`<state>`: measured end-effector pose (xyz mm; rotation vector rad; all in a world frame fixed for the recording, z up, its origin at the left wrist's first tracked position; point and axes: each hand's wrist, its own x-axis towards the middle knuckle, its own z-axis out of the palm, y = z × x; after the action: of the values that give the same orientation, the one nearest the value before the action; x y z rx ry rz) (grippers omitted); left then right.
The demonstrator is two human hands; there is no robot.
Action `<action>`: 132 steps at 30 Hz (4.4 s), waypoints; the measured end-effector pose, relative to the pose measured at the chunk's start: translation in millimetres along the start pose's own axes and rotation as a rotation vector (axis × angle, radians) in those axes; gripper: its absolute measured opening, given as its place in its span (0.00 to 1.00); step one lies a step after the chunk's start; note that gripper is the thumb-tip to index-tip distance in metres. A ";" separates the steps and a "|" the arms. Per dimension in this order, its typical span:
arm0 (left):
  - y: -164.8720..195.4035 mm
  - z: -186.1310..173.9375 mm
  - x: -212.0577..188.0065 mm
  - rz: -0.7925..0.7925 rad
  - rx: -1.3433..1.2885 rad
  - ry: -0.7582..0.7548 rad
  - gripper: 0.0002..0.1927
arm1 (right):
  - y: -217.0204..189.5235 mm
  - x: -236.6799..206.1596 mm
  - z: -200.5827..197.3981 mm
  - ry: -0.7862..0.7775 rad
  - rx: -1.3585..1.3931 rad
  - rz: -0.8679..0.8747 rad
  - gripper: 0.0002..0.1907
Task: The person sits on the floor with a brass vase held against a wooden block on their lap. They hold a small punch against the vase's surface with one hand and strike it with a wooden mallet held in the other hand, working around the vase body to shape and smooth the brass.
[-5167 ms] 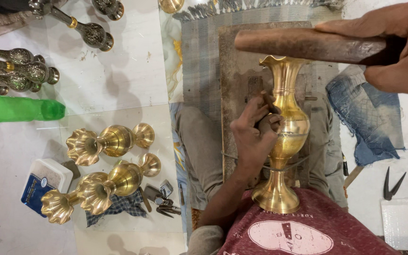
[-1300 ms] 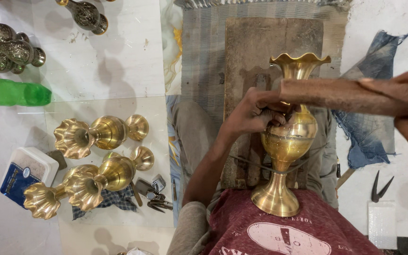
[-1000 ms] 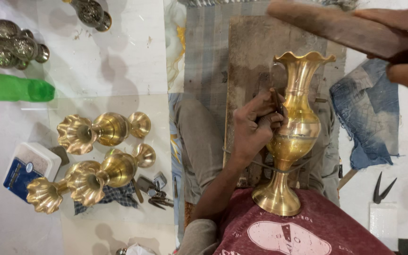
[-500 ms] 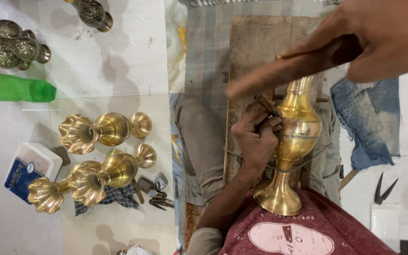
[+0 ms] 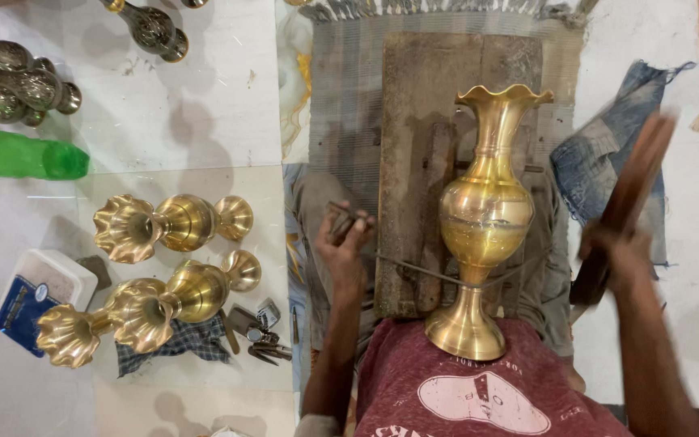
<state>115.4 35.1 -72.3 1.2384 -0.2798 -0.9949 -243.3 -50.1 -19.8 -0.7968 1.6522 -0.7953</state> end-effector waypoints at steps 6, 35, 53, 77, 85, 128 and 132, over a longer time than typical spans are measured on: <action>4.8 4.6 -59.6 -0.157 0.111 -0.064 0.20 | 74.4 -132.2 -21.7 -0.048 -0.239 -0.262 0.11; 24.9 146.5 -60.2 0.181 0.042 -0.275 0.24 | -27.3 -98.3 -48.6 -0.174 -0.525 -0.391 0.24; 16.1 142.1 -44.5 0.351 0.098 -0.326 0.22 | -270.8 -21.7 68.4 -0.576 -1.884 -0.857 0.44; 34.5 147.0 -46.9 0.421 0.261 -0.317 0.17 | -263.7 -19.5 81.2 -0.666 -1.859 -0.596 0.47; 25.6 138.0 -43.7 0.422 0.299 -0.401 0.15 | -245.6 -17.8 59.8 -0.608 -2.037 -0.652 0.50; 22.1 128.1 -48.8 0.451 0.318 -0.385 0.20 | -227.5 -24.1 64.7 -0.627 -1.786 -1.007 0.51; 26.8 127.6 -49.4 0.433 0.337 -0.423 0.22 | -227.8 -15.3 66.5 -0.641 -1.816 -1.037 0.52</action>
<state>14.8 -11.5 12.3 1.1841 -1.0367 -0.8391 -151.8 -169.8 164.1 -2.8558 0.8700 0.6692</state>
